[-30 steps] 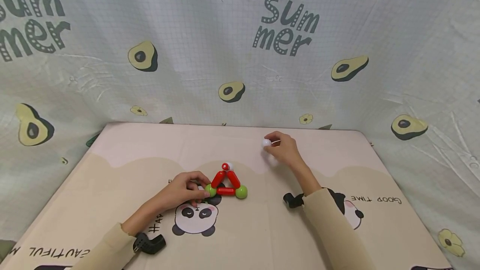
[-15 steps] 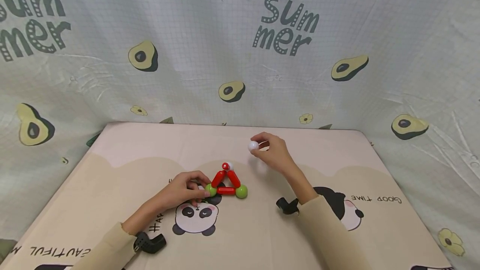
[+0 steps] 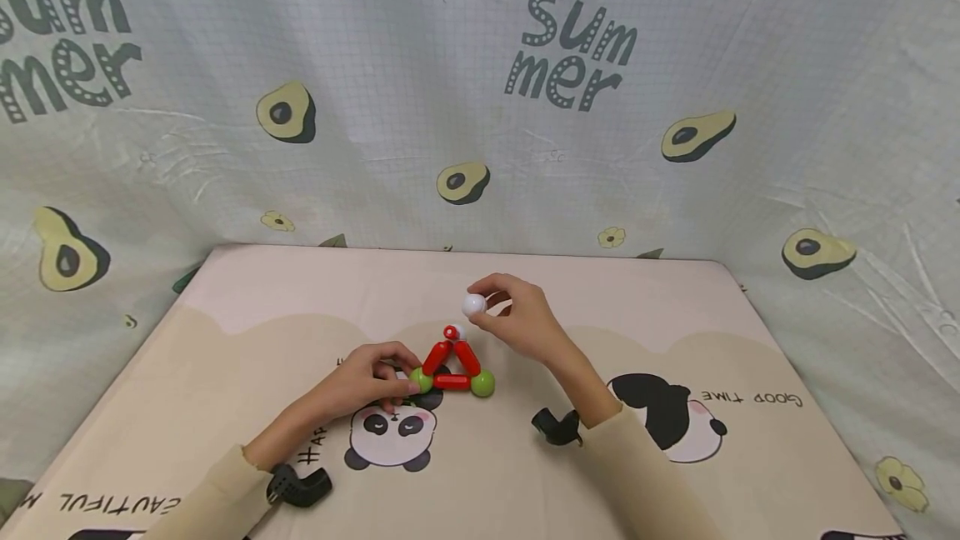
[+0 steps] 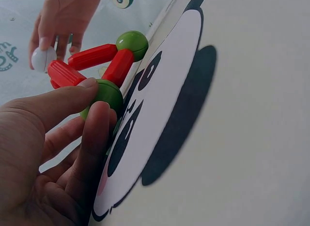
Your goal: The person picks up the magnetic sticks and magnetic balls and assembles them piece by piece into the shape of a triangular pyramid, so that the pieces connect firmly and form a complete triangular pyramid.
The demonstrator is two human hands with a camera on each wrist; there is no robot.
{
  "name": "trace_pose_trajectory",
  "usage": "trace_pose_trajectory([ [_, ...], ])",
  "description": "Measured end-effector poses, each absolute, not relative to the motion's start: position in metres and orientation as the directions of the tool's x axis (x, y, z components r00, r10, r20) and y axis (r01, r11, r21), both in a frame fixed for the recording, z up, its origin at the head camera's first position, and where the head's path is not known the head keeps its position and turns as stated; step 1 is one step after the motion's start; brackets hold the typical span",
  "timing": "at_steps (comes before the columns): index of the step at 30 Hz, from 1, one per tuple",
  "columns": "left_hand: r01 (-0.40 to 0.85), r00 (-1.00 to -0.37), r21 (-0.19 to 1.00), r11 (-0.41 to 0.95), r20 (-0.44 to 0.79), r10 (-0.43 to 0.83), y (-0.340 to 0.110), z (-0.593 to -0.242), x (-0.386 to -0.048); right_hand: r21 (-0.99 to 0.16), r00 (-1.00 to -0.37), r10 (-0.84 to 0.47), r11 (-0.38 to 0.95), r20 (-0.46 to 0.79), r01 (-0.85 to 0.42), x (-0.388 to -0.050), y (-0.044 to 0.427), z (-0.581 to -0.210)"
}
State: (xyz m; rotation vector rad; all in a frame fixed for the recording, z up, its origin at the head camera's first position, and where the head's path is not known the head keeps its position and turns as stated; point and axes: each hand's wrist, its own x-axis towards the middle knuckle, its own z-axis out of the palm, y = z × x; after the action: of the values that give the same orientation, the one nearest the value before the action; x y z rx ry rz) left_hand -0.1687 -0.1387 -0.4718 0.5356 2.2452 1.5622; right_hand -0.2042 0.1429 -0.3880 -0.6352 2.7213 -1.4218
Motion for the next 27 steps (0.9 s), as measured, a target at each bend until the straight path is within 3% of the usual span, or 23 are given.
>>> trace_pose_trajectory([
  [27,0.113,-0.860,0.945,0.307,-0.062,0.507,-0.140,-0.473,-0.168,-0.803,-0.880,-0.446,0.458,0.164,-0.382,-0.190,0.119,-0.400],
])
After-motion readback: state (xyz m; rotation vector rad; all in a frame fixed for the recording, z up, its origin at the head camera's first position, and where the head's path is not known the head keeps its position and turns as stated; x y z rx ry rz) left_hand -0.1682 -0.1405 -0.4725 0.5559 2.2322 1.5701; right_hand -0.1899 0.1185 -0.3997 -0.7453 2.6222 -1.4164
